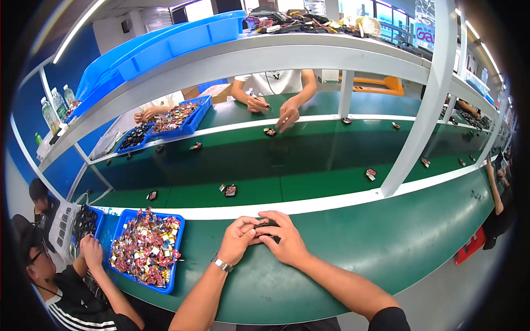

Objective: Assembling small electronic components on a production line workbench.

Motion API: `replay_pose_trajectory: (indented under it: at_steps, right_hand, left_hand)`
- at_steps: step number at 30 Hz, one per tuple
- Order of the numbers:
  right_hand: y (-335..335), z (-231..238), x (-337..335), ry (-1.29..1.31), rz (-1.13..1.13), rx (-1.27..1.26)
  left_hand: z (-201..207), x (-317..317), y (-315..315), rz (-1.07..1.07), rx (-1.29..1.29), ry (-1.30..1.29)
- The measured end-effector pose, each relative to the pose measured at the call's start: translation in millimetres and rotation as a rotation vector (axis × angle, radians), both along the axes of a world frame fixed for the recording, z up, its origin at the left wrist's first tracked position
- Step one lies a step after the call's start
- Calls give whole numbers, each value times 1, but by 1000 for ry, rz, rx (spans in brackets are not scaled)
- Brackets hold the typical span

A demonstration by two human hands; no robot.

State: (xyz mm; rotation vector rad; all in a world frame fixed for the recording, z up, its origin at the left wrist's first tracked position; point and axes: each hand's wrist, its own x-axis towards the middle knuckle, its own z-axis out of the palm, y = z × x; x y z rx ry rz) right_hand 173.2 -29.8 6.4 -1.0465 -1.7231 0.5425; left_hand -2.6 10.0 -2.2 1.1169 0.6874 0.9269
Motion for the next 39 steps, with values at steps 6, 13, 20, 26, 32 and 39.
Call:
replay_pose_trajectory:
  at_steps: [6,13,20,26,32,39]
  right_hand:
    - [-4,7,-3,-32,-29,5]
    - [0,4,5,-53,-116,91]
    - [1,6,0,-37,-137,156]
    - [0,6,2,-48,-96,112]
    - [0,3,0,-42,-95,47]
    - [5,-8,5,71,-39,-137]
  left_hand:
    - [-1,-2,1,-16,-18,-54]
    - [7,3,-1,-37,-29,-82]
    - [2,0,1,-38,-34,-72]
    - [4,0,1,-39,-39,-49]
    - [4,1,1,-31,-16,-21]
    - [5,3,0,-40,-24,-10]
